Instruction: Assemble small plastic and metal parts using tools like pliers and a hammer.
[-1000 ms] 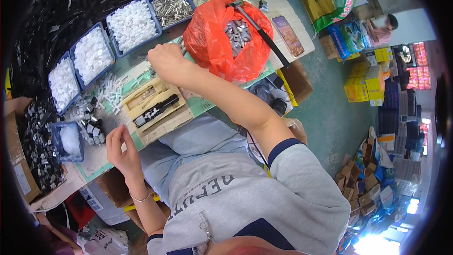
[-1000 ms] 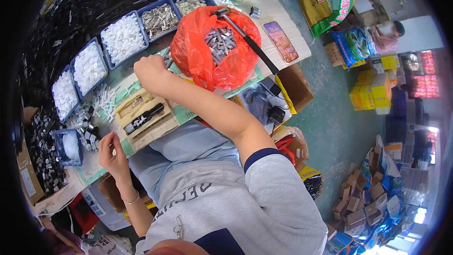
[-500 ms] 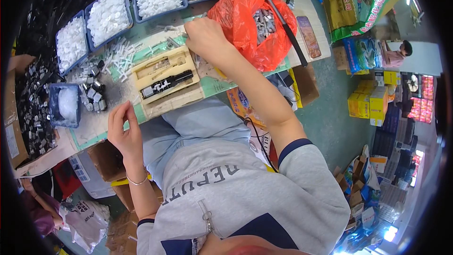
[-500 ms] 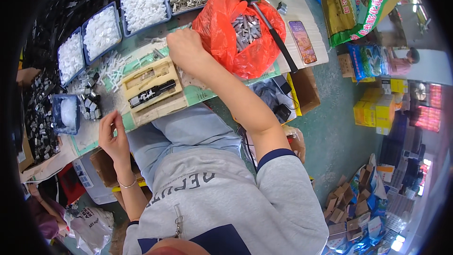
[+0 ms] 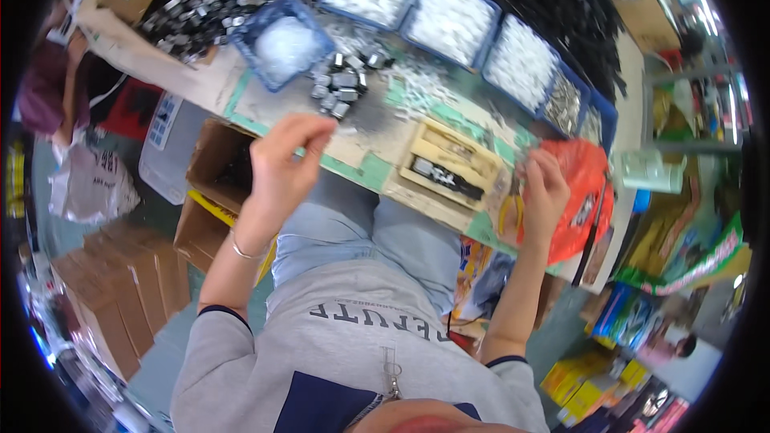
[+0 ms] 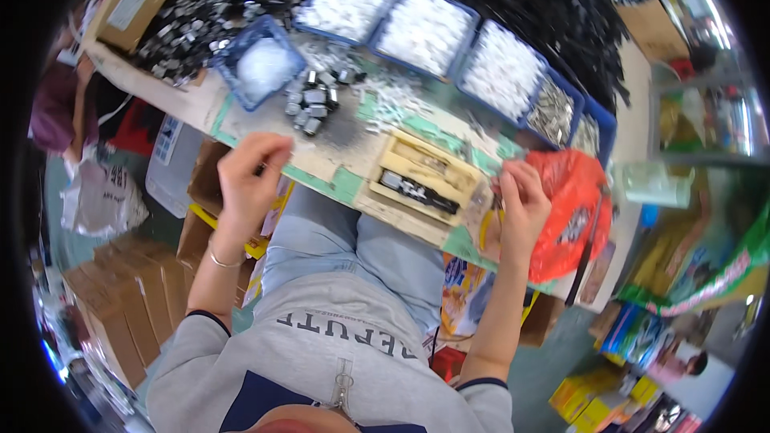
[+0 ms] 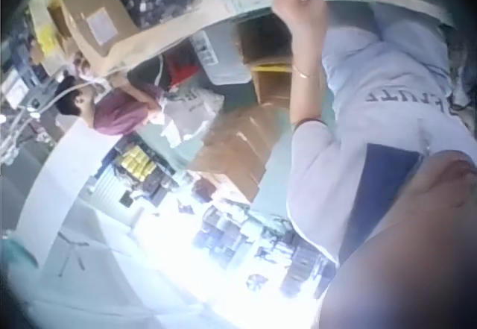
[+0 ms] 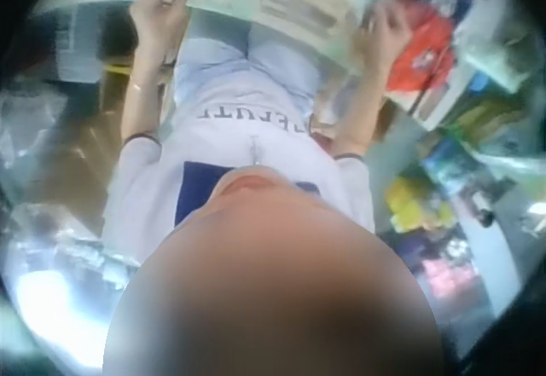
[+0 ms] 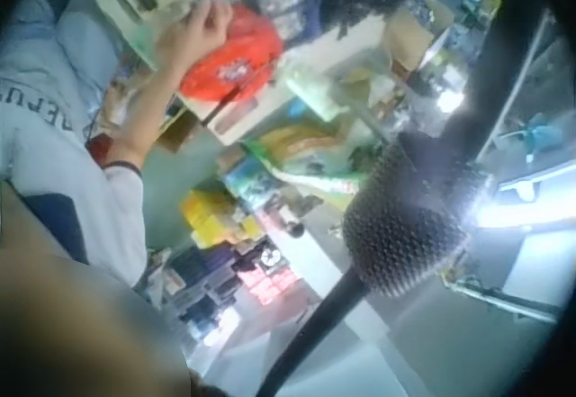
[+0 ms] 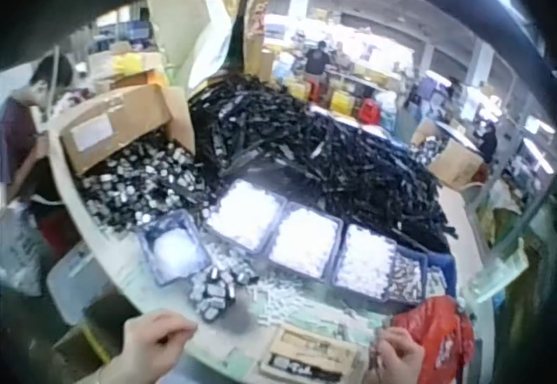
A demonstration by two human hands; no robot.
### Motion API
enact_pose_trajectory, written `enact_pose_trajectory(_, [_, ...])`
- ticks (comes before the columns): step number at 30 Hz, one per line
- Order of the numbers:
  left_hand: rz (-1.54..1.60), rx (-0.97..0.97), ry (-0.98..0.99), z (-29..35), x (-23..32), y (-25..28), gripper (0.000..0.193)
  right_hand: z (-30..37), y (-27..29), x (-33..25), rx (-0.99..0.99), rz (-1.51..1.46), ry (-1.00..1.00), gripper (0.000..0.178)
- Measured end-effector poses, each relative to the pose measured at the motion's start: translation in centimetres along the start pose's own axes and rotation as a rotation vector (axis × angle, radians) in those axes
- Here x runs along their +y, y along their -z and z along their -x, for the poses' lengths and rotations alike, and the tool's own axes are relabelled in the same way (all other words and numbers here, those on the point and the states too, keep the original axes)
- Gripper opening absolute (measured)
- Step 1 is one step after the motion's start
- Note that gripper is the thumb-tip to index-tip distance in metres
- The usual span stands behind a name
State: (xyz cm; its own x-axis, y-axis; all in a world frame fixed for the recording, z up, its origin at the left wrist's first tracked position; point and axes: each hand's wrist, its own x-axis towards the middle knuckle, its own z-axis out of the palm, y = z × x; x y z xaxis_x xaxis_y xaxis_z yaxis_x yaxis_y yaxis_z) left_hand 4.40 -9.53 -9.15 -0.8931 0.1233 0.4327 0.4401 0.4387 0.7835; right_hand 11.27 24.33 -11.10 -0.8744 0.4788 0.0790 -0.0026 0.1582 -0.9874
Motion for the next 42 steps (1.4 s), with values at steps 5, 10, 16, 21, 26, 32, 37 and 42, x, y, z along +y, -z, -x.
enact_pose_trajectory(5, [-0.256,0.112,-0.141,-4.9,-3.6,5.2,0.012,0.1,-0.1,0.8,-0.059,-0.048,0.028,0.027])
enact_pose_trajectory(10, [-0.542,-0.1,-0.424,-8.1,-5.1,6.0,0.014,-0.5,-1.5,-0.2,-0.041,-0.056,0.123,0.029])
enact_pose_trajectory(16, [-0.69,-0.279,-0.505,-9.4,-6.6,4.9,0.012,-0.3,-2.9,-0.9,-0.143,-0.072,0.062,0.031])
enact_pose_trajectory(21, [-0.712,-0.32,-0.501,-9.5,-7.2,4.7,0.01,0.2,-3.3,-1.9,-0.172,-0.045,0.09,0.032])
enact_pose_trajectory(26, [-0.639,-0.266,-0.474,-9.4,-6.1,5.0,0.01,0.8,-2.8,-3.1,-0.201,-0.111,0.075,0.034])
enact_pose_trajectory(32, [0.445,-0.167,0.282,-6.2,-0.2,1.7,0.008,2.1,-5.6,-5.2,-0.273,-0.293,0.04,0.035])
enact_pose_trajectory(37, [0.744,-0.274,0.353,-3.4,1.9,-1.5,0.012,3.7,-7.6,-6.0,-0.367,-0.455,-0.035,0.033])
enact_pose_trajectory(42, [0.746,-0.313,0.363,-1.5,3.3,-4.0,0.011,4.3,-7.2,-5.3,-0.392,-0.485,-0.115,0.031])
